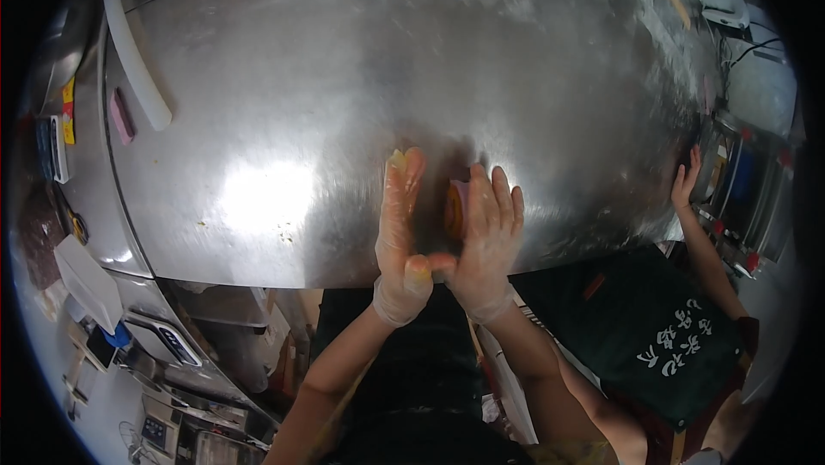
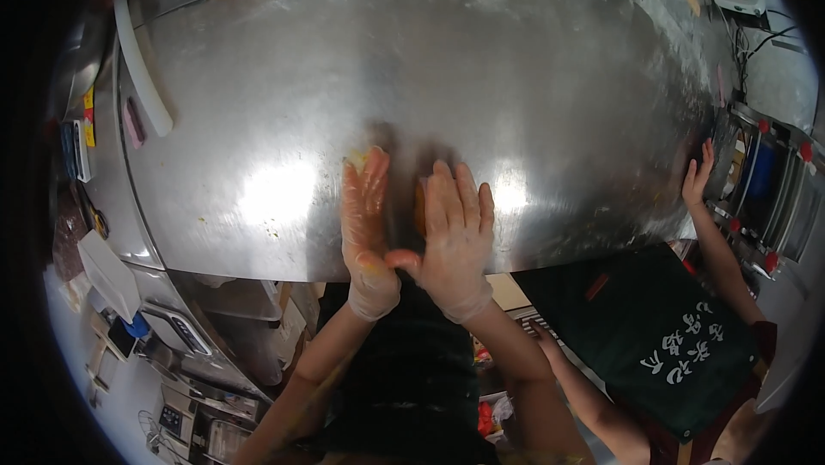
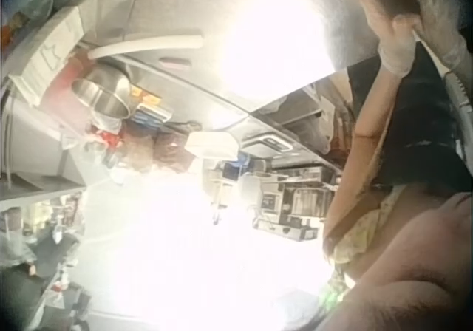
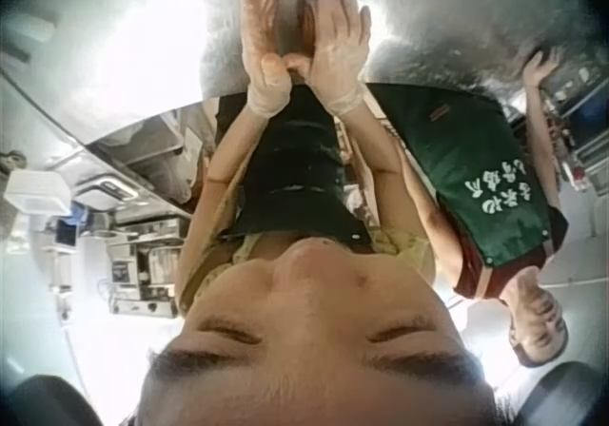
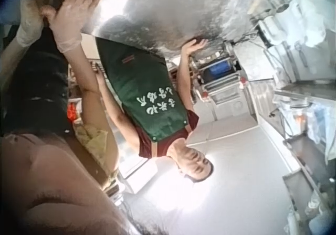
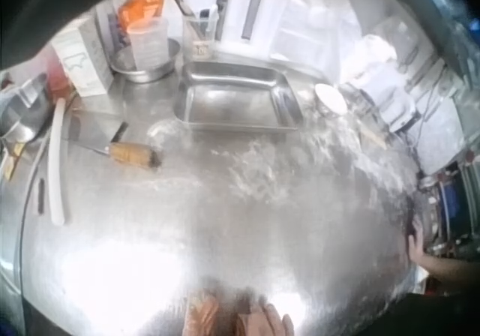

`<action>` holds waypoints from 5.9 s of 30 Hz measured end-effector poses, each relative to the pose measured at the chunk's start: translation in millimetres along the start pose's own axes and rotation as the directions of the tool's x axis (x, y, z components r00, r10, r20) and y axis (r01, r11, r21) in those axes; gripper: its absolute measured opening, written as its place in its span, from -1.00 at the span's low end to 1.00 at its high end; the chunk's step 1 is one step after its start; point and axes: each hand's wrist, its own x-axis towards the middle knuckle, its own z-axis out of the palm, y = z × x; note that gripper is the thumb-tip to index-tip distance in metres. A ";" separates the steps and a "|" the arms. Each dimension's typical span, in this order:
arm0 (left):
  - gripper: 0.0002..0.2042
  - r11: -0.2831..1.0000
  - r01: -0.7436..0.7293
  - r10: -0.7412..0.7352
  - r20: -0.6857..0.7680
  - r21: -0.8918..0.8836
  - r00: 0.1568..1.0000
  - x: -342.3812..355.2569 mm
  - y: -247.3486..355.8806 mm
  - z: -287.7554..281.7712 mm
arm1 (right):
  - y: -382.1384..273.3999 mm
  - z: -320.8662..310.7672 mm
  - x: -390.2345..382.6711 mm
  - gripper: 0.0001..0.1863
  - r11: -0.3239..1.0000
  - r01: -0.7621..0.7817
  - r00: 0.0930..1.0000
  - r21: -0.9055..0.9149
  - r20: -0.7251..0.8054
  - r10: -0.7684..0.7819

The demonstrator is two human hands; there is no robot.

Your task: Rolling and shaping bicolor dough into rolls and placing them on a steamer tray.

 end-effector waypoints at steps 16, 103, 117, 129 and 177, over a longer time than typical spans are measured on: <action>0.01 0.993 -0.117 0.114 -0.122 -0.017 0.986 -0.2 4.2 -28.9 | -3.2 -8.4 45.5 0.16 0.993 -0.031 0.999 -0.110 0.024 0.033; -0.21 0.223 0.885 -0.725 0.677 0.409 -0.130 -542.7 -49.5 476.7 | 247.0 -148.4 -675.8 -0.23 0.109 -0.365 -0.012 0.925 -0.122 0.992; -0.29 0.310 0.936 -0.806 0.567 0.165 0.167 -527.2 -174.9 717.9 | 548.3 -185.3 -679.5 -0.27 0.088 -0.382 0.269 0.920 0.019 0.963; -0.23 0.470 0.795 -0.786 0.228 -0.384 0.575 -514.8 -261.8 770.0 | 710.7 -145.2 -627.2 -0.24 0.393 -0.428 0.785 0.814 0.119 0.608; -0.28 0.833 0.539 -0.531 -0.448 -0.121 0.719 -602.5 -272.3 696.2 | 825.3 -51.3 -532.3 0.02 0.903 0.206 0.978 0.378 -0.120 -0.173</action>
